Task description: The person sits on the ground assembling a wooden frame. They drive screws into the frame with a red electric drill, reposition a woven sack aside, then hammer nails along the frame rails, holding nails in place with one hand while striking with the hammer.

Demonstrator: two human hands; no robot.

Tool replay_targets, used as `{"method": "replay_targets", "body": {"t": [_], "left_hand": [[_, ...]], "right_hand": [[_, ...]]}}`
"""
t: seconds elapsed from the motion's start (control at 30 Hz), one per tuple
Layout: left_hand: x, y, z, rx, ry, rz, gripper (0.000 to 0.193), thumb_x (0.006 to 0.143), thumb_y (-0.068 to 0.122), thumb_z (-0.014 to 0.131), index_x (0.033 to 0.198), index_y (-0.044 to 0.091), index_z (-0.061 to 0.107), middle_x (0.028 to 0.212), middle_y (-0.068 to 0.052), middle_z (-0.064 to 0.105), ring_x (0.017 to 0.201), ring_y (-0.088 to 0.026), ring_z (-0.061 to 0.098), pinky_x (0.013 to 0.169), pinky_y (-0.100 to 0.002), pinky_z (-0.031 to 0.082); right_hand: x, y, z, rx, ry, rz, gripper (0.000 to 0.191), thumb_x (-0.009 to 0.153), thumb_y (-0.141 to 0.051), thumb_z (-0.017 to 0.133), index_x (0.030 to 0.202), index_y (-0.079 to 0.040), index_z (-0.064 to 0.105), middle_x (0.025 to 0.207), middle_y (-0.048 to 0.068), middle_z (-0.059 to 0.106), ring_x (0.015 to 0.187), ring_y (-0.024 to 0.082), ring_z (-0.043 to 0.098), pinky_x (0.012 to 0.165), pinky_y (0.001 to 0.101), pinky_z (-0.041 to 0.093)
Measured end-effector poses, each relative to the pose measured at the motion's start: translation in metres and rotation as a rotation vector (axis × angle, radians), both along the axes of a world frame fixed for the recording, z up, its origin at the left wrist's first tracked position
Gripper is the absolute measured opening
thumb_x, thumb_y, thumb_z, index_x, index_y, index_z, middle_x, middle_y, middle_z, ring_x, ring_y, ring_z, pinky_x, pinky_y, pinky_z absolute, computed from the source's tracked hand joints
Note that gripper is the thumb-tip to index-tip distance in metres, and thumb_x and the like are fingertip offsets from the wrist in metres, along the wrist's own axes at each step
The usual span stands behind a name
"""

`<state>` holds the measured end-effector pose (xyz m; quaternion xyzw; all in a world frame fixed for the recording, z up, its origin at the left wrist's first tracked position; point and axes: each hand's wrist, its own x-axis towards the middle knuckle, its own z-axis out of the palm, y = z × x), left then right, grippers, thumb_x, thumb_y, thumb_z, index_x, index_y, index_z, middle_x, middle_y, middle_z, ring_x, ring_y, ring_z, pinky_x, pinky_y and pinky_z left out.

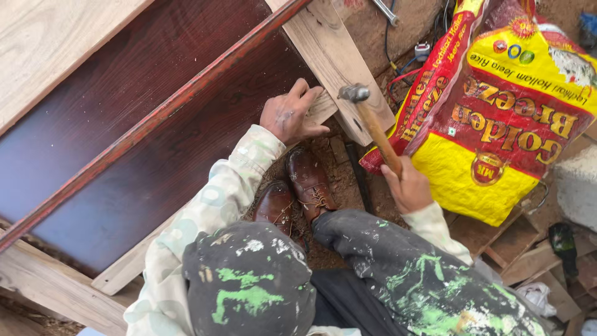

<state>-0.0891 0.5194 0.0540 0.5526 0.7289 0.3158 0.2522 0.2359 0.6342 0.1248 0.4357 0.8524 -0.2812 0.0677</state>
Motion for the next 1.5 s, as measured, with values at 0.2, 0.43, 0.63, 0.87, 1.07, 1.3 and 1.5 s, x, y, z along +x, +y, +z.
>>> {"method": "replay_targets", "body": {"t": [0.2, 0.43, 0.63, 0.87, 1.07, 1.3, 1.5], "left_hand": [[0.001, 0.0, 0.0, 0.033, -0.018, 0.005, 0.079, 0.073, 0.054, 0.088, 0.132, 0.012, 0.058, 0.11, -0.01, 0.056, 0.078, -0.033, 0.07, 0.063, -0.046, 0.056], [0.003, -0.002, -0.001, 0.035, -0.031, -0.003, 0.079, 0.074, 0.054, 0.087, 0.132, 0.011, 0.058, 0.111, -0.011, 0.056, 0.077, -0.034, 0.07, 0.063, -0.046, 0.056], [0.003, 0.002, -0.002, 0.047, -0.01, 0.005, 0.075, 0.073, 0.052, 0.088, 0.131, 0.015, 0.059, 0.109, -0.01, 0.057, 0.079, -0.035, 0.069, 0.063, -0.048, 0.056], [0.001, 0.003, -0.007, 0.055, -0.01, 0.001, 0.075, 0.074, 0.055, 0.087, 0.131, 0.015, 0.059, 0.109, -0.01, 0.056, 0.079, -0.035, 0.069, 0.064, -0.048, 0.055], [0.001, -0.001, -0.006, 0.038, -0.008, 0.005, 0.077, 0.073, 0.055, 0.087, 0.132, 0.014, 0.059, 0.109, -0.01, 0.056, 0.076, -0.034, 0.069, 0.061, -0.047, 0.055], [0.001, -0.001, -0.003, 0.052, -0.007, 0.006, 0.076, 0.073, 0.054, 0.088, 0.133, 0.018, 0.059, 0.109, -0.009, 0.056, 0.078, -0.033, 0.069, 0.064, -0.047, 0.056], [-0.002, 0.001, -0.003, 0.045, 0.001, 0.012, 0.076, 0.071, 0.053, 0.088, 0.131, 0.016, 0.06, 0.11, -0.01, 0.057, 0.077, -0.034, 0.069, 0.063, -0.046, 0.055]], "right_hand": [[0.02, 0.017, 0.079, 0.099, 0.639, -0.036, 0.038, 0.106, -0.036, 0.06, 0.128, -0.005, 0.063, 0.1, 0.008, 0.069, 0.088, 0.021, 0.067, 0.077, 0.0372, 0.057], [-0.001, 0.014, 0.044, 0.242, 0.703, 0.102, 0.034, 0.104, -0.039, 0.061, 0.112, -0.006, 0.06, 0.086, 0.017, 0.066, 0.08, 0.037, 0.065, 0.067, 0.0473, 0.053], [0.005, 0.001, -0.027, 0.097, -0.081, 0.107, 0.032, 0.103, -0.039, 0.061, 0.104, -0.007, 0.059, 0.077, 0.024, 0.065, 0.073, 0.049, 0.065, 0.06, 0.0553, 0.049], [-0.015, 0.012, 0.02, 0.037, 0.054, 0.085, 0.031, 0.101, -0.032, 0.064, 0.108, -0.002, 0.061, 0.078, 0.022, 0.064, 0.073, 0.042, 0.067, 0.063, 0.0509, 0.05], [-0.003, 0.018, 0.07, 0.034, 0.936, -0.062, 0.035, 0.099, -0.043, 0.058, 0.101, -0.008, 0.056, 0.08, 0.002, 0.06, 0.07, 0.013, 0.064, 0.061, 0.0358, 0.055], [-0.002, -0.003, 0.005, 0.105, 0.203, 0.089, 0.036, 0.106, -0.042, 0.06, 0.109, -0.005, 0.059, 0.083, 0.02, 0.065, 0.077, 0.042, 0.065, 0.063, 0.0493, 0.051], [0.022, 0.004, -0.014, 0.034, -0.021, -0.072, 0.037, 0.104, -0.041, 0.06, 0.108, -0.004, 0.062, 0.082, 0.025, 0.068, 0.08, 0.047, 0.067, 0.067, 0.0519, 0.05]]}}
